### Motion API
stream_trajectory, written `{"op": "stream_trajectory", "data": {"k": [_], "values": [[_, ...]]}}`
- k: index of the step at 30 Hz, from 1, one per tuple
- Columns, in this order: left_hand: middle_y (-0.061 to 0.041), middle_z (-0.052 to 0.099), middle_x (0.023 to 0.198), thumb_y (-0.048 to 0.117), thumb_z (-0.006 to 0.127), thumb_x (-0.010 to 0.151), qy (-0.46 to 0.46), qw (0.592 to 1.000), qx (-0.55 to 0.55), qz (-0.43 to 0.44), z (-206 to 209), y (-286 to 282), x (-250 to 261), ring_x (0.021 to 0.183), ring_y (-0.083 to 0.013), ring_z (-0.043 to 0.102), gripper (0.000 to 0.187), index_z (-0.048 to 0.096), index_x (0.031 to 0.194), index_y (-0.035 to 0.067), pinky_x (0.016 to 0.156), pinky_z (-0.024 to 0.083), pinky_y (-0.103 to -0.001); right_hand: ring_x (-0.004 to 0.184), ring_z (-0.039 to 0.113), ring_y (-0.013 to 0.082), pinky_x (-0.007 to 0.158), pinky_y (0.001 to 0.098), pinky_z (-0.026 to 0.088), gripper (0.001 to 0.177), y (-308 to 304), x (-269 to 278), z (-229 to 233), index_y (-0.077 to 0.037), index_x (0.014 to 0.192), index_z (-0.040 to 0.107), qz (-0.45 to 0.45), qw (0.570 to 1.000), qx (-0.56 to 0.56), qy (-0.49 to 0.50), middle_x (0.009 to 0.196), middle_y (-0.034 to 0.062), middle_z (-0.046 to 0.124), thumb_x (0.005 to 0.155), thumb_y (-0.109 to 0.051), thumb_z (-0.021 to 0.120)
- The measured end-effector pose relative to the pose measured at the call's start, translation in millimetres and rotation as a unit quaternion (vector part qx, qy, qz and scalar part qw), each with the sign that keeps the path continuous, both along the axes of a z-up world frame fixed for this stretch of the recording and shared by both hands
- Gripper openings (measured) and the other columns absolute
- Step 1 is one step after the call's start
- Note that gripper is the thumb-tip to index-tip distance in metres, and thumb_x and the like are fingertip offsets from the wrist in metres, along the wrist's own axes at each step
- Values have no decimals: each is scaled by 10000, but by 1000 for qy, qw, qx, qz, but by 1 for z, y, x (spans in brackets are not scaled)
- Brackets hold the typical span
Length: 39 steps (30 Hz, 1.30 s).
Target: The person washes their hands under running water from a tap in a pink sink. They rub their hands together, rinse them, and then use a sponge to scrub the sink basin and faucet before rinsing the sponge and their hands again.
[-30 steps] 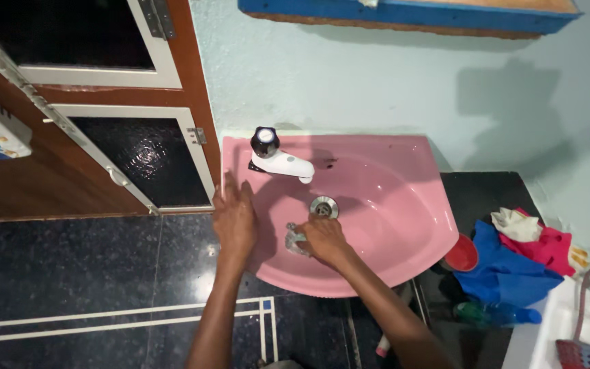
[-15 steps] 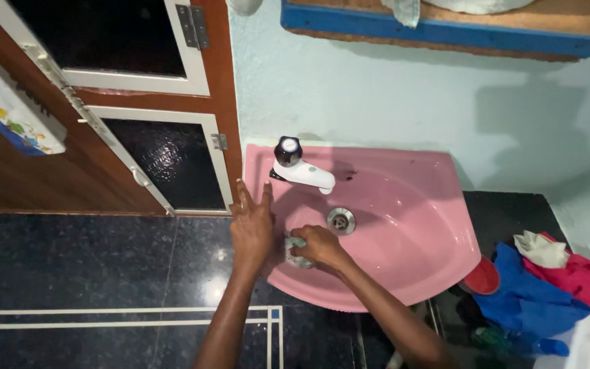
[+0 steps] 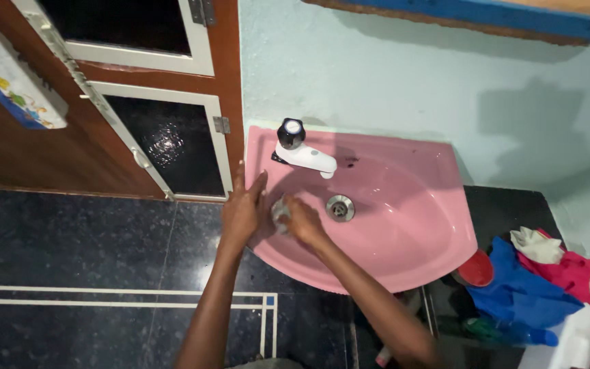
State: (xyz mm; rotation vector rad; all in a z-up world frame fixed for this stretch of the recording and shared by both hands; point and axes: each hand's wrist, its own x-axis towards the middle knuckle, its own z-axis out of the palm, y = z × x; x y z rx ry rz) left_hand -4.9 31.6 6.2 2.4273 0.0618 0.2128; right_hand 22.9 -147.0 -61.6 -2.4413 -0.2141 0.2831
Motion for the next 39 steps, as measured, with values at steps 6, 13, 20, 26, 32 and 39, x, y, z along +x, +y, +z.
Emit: {"op": "stream_trajectory", "data": {"k": [6, 13, 20, 26, 32, 39], "values": [[-225, 350, 1671, 93, 500, 1018, -126, 962, -228, -80, -48, 16, 10, 1561, -388, 353, 433, 632, 1430, 89, 1235, 335, -424, 1140, 645, 373, 941, 474, 512, 472, 34, -38, 36, -54, 1295, 555, 17, 993, 82, -80, 1237, 188, 647, 886, -224, 718], [-204, 259, 1693, 137, 419, 1086, -108, 914, -383, -83, -66, 13, 10, 1570, -335, 257, 429, 522, 1499, 79, 1241, 265, -419, 1130, 639, 386, 941, 489, 504, 421, 47, -26, 65, -126, 1332, 593, -10, 990, 97, -102, 1195, 174, 654, 925, -196, 671], [-246, 295, 1659, 82, 474, 1025, -139, 950, -276, -40, -61, 6, -10, 1504, -388, 379, 405, 617, 1404, 84, 1183, 375, -442, 1067, 705, 330, 909, 456, 531, 369, 9, -78, 89, -142, 1254, 653, 131, 988, 81, -11, 1182, 133, 683, 888, -187, 654], [-264, 398, 1611, 16, 521, 958, -166, 971, -171, 11, -56, -4, -22, 1444, -444, 457, 425, 656, 1358, 68, 1123, 444, -459, 1053, 696, 358, 876, 468, 539, 283, 15, -83, 85, -106, 1178, 635, 96, 992, 55, -67, 1135, 168, 710, 903, -165, 662], [-265, 334, 1606, 52, 598, 804, -150, 988, -22, -6, -27, -8, -33, 1462, -476, 339, 564, 629, 1367, 33, 1176, 329, -521, 827, 749, 393, 709, 494, 580, 300, 35, 2, 0, -119, 1190, 562, -173, 972, 137, -85, 962, 193, 739, 915, -197, 654], [-264, 359, 1528, 172, 671, 781, -93, 972, 195, -89, -2, -20, -38, 1474, -459, 288, 666, 521, 1380, -77, 1176, 207, -591, 896, 708, 444, 744, 512, 549, 445, -4, -11, -44, -64, 1265, 570, -1, 982, 49, -184, 1025, 242, 718, 829, -114, 645]]}}
